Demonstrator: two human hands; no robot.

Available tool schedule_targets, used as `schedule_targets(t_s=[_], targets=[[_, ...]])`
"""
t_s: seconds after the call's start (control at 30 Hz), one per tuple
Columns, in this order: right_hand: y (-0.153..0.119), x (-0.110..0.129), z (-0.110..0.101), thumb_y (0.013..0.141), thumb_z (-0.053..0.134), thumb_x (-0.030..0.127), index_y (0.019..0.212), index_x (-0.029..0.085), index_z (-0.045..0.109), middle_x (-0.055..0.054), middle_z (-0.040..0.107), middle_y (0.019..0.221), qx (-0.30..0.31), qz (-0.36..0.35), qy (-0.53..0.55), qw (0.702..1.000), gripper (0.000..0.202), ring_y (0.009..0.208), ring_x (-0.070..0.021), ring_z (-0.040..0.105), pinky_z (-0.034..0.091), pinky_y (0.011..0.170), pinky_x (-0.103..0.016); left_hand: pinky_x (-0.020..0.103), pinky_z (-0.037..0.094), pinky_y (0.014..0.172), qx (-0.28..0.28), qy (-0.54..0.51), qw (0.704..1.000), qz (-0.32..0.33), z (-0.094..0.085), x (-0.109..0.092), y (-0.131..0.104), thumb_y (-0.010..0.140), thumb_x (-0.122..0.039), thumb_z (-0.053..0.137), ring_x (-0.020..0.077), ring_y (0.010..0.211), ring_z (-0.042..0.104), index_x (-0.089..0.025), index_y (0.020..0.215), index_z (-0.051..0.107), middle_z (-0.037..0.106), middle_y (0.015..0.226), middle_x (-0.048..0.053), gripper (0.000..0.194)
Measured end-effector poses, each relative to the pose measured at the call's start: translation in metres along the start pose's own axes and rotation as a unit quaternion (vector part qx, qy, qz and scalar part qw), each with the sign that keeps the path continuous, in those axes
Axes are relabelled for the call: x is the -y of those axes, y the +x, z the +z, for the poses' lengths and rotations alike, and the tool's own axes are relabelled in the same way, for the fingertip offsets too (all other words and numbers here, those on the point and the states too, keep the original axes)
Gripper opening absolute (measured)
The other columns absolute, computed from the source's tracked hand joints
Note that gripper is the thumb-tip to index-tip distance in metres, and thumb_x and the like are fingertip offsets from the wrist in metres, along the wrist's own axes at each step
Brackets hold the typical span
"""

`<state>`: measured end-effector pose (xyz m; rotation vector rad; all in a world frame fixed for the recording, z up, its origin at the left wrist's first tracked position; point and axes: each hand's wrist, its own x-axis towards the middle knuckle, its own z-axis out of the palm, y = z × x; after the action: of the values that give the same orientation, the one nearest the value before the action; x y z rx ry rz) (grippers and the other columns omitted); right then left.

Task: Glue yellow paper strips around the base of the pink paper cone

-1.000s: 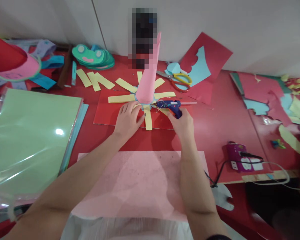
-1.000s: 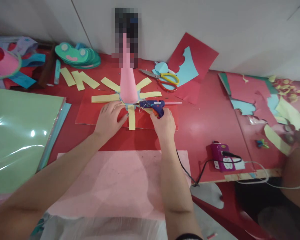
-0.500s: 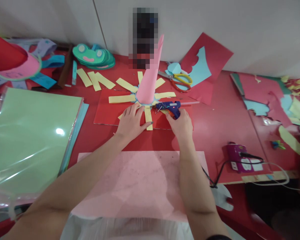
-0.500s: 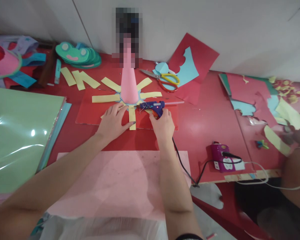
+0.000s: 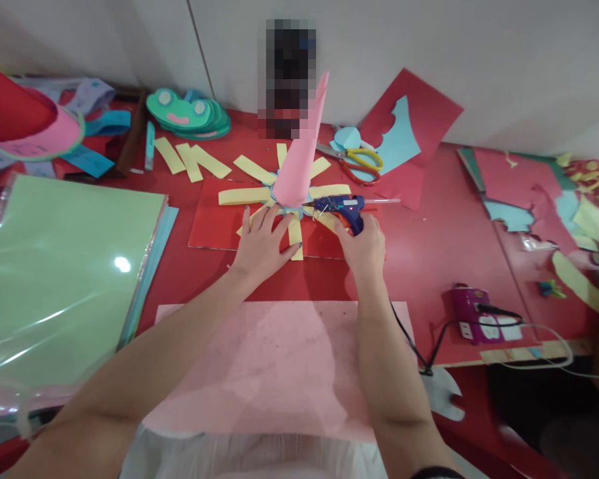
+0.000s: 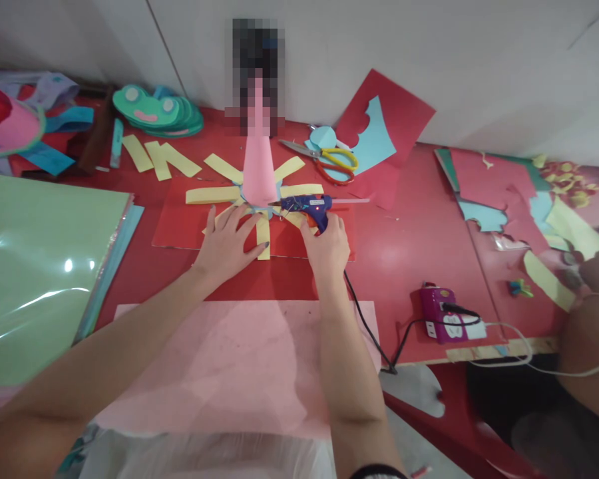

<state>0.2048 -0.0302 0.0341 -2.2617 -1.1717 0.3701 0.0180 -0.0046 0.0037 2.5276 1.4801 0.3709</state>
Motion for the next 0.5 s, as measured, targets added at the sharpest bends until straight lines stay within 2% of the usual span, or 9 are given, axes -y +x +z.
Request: schedule_targets(t_s=[0.13, 0.3, 0.5], targets=[[0.0005, -0.003, 0.0008, 0.075, 0.059, 0.042, 0.096, 0.021, 0.059, -0.008, 0.065, 0.098, -0.02, -0.016, 0.026, 0.999, 0.03, 0.094, -0.0248, 0.06, 0.045, 0.076, -0.038, 0.061, 0.008, 0.119, -0.002, -0.009, 1.0, 0.019, -0.0018, 0.0027, 0.001, 0.089, -0.043, 0.056, 0.0346, 0.14, 0.036, -0.021, 0.138, 0.049, 0.043, 0.149, 0.014, 0.054], [0.0001, -0.0023, 0.0012, 0.076, 0.059, 0.043, 0.095, 0.02, 0.059, -0.008, 0.066, 0.099, -0.006, -0.012, 0.02, 1.0, 0.03, 0.094, -0.0254, 0.06, 0.044, 0.075, -0.037, 0.064, 0.002, 0.118, -0.02, -0.017, 0.999, 0.029, -0.0045, 0.0014, 0.0008, 0.088, -0.038, 0.056, 0.0343, 0.137, 0.04, -0.023, 0.135, 0.052, 0.045, 0.147, 0.014, 0.049], [0.0008, -0.0035, 0.0022, 0.078, 0.059, 0.045, 0.095, 0.021, 0.058, -0.009, 0.066, 0.101, 0.005, -0.007, -0.013, 1.0, 0.03, 0.094, -0.0256, 0.061, 0.044, 0.075, -0.036, 0.062, 0.011, 0.119, -0.062, -0.038, 0.997, -0.004, -0.0007, 0.0062, 0.0052, 0.094, -0.034, 0.049, 0.0314, 0.128, 0.051, -0.019, 0.131, 0.054, 0.053, 0.138, 0.015, 0.041]])
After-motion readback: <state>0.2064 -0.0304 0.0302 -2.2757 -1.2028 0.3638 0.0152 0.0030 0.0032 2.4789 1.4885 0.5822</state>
